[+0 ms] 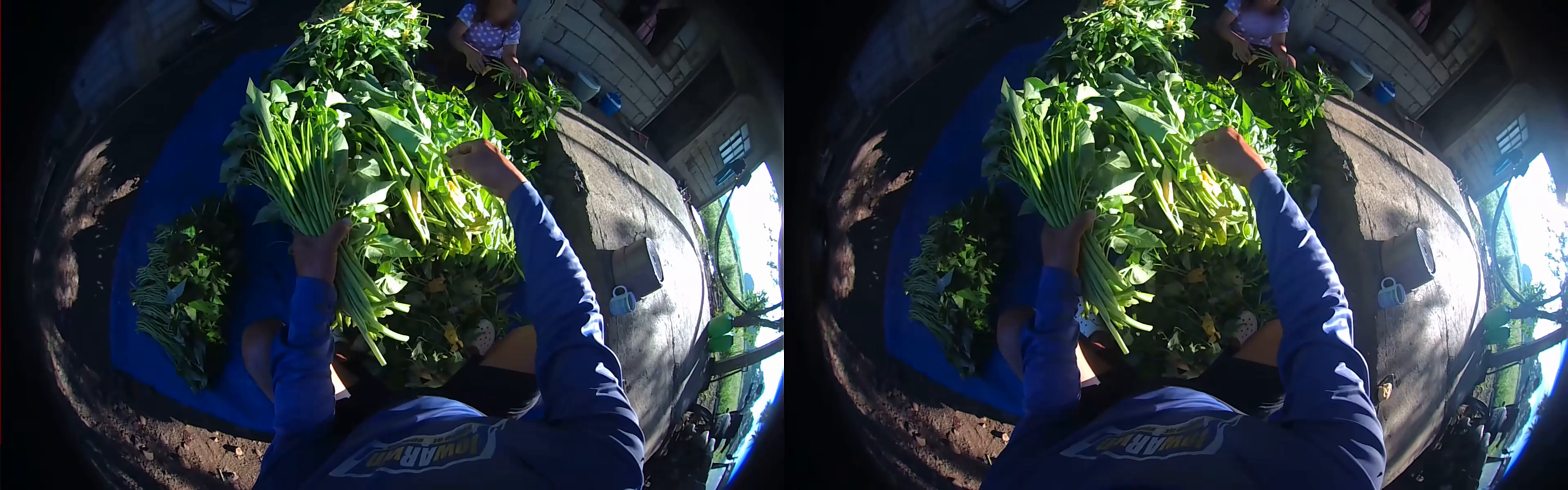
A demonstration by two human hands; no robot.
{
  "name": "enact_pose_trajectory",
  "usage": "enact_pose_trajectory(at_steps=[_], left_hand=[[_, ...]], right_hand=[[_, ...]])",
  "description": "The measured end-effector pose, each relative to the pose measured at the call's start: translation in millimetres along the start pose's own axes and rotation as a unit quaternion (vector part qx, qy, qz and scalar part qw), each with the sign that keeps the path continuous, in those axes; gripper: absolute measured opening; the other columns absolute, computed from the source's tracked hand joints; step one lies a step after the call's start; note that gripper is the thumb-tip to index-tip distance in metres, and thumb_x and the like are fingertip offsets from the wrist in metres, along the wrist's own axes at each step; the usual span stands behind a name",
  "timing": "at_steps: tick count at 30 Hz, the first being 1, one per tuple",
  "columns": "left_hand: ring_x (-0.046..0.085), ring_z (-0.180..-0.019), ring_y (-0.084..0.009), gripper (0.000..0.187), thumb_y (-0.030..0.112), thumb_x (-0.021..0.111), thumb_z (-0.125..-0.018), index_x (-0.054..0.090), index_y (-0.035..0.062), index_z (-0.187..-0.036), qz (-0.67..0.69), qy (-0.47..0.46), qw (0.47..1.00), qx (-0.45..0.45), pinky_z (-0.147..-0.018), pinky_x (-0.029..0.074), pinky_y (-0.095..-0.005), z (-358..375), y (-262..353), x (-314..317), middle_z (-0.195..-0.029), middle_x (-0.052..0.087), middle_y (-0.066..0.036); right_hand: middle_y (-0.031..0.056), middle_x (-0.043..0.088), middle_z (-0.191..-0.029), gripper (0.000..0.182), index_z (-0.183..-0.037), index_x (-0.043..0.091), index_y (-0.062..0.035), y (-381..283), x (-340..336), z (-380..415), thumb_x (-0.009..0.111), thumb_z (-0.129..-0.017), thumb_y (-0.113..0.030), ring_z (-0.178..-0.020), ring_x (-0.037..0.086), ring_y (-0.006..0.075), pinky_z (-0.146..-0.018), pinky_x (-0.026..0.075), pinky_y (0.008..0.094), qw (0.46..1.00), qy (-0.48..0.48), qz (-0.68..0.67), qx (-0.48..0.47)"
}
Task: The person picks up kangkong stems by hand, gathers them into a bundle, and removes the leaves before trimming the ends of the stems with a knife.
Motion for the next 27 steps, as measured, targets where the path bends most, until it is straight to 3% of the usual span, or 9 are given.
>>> enact_pose_trajectory(at_steps=[1, 3, 5, 6, 9, 13, 17, 22, 27], left_hand=[[0.069, -0.091, -0.0198, 0.057, 0.009, 0.088, -0.076, 0.063, 0.0001, -0.127, 0.087, 0.021, 0.993, -0.074, -0.084, 0.058, -0.0352, 1, -8, 3, -0.11, 0.071, -0.009], [0.069, -0.093, -0.0177, 0.06, 0.005, 0.088, -0.077, 0.061, 0.0009, -0.13, 0.112, 0.008, 0.992, -0.06, -0.084, 0.058, -0.0342, 1, -1, 7, -0.111, 0.07, -0.007], [0.069, -0.094, -0.0175, 0.058, 0.004, 0.087, -0.078, 0.061, 0.0007, -0.129, 0.124, -0.002, 0.992, -0.038, -0.086, 0.058, -0.0343, 3, 4, 11, -0.111, 0.07, -0.007], [0.068, -0.093, -0.0168, 0.054, 0.003, 0.087, -0.079, 0.063, 0.0012, -0.127, 0.132, -0.005, 0.991, -0.021, -0.086, 0.057, -0.0338, 3, 8, 13, -0.111, 0.071, -0.006], [0.068, -0.093, -0.0166, 0.05, 0.004, 0.087, -0.079, 0.065, 0.0013, -0.124, 0.112, -0.018, 0.993, -0.029, -0.086, 0.056, -0.0332, 5, 9, 16, -0.11, 0.071, -0.006], [0.067, -0.092, -0.0163, 0.047, 0.005, 0.087, -0.079, 0.066, 0.0008, -0.121, 0.053, 0.002, 0.998, -0.039, -0.084, 0.055, -0.0327, 23, 36, 18, -0.107, 0.071, -0.005], [0.067, -0.095, -0.0164, 0.051, 0.006, 0.087, -0.081, 0.064, 0.0004, -0.125, 0.088, -0.015, 0.996, -0.009, -0.086, 0.055, -0.0329, 22, 22, 20, -0.11, 0.07, -0.005], [0.069, -0.096, -0.0173, 0.052, 0.004, 0.086, -0.082, 0.061, -0.0006, -0.128, 0.116, -0.015, 0.993, -0.016, -0.088, 0.057, -0.0338, 19, 4, 22, -0.112, 0.071, -0.007], [0.072, -0.095, -0.0184, 0.052, 0.001, 0.084, -0.083, 0.057, -0.0037, -0.128, 0.117, -0.023, 0.993, -0.018, -0.086, 0.06, -0.034, 23, 12, 31, -0.109, 0.072, -0.009]], right_hand=[[0.0062, 0.075, -0.096, 0.034, -0.114, 0.077, -0.0001, 1, -15, -6, 0.073, -0.088, -0.02, -0.089, 0.066, 0.0146, -0.083, 0.054, 0.0334, 0.998, 0.001, -0.069, -0.006], [0.0024, 0.072, -0.09, 0.03, -0.113, 0.077, -0.0032, -14, -61, 8, 0.072, -0.088, -0.02, -0.083, 0.063, 0.0117, -0.074, 0.051, 0.0304, 0.992, 0.072, -0.096, -0.032], [-0.0007, 0.068, -0.086, 0.028, -0.111, 0.077, -0.005, -37, -91, 35, 0.071, -0.09, -0.022, -0.077, 0.059, 0.0099, -0.068, 0.047, 0.0279, 0.976, 0.07, -0.203, -0.044], [0.0008, 0.069, -0.084, 0.023, -0.094, 0.077, -0.0053, -31, -99, 42, 0.071, -0.09, -0.027, -0.075, 0.06, 0.0124, -0.069, 0.047, 0.0307, 0.965, 0.101, -0.242, 0.009], [-0.0008, 0.069, -0.088, 0.031, -0.098, 0.078, -0.0069, -16, -80, 48, 0.073, -0.092, -0.037, -0.076, 0.058, 0.0101, -0.065, 0.045, 0.0289, 0.971, 0.073, -0.225, 0.045], [0.0026, 0.072, -0.096, 0.028, -0.115, 0.076, -0.0031, -23, -45, 62, 0.074, -0.093, -0.02, -0.083, 0.061, 0.0093, -0.072, 0.048, 0.027, 0.93, 0.064, -0.361, -0.016], [0.0041, 0.074, -0.097, 0.036, -0.12, 0.072, -0.0026, -25, -17, 88, 0.078, -0.088, -0.018, -0.084, 0.066, 0.0116, -0.074, 0.051, 0.0272, 0.946, 0.121, -0.301, 0.0], [0.0078, 0.076, -0.091, 0.029, -0.113, 0.075, -0.0066, -47, -22, 90, 0.077, -0.088, -0.02, -0.077, 0.069, 0.0144, -0.072, 0.056, 0.0324, 0.953, 0.287, -0.08, -0.05], [0.0144, 0.075, -0.095, 0.026, -0.11, 0.075, -0.0049, -85, -27, 91, 0.072, -0.086, -0.012, -0.083, 0.073, 0.0283, -0.076, 0.057, 0.0405, 0.919, 0.374, -0.001, -0.128]])
Point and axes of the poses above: each hand's wrist, its own z-axis away from the middle knuckle, its own x-axis out of the palm, y = z × x, the point moved 7 cm from there along -z, towards the middle knuckle
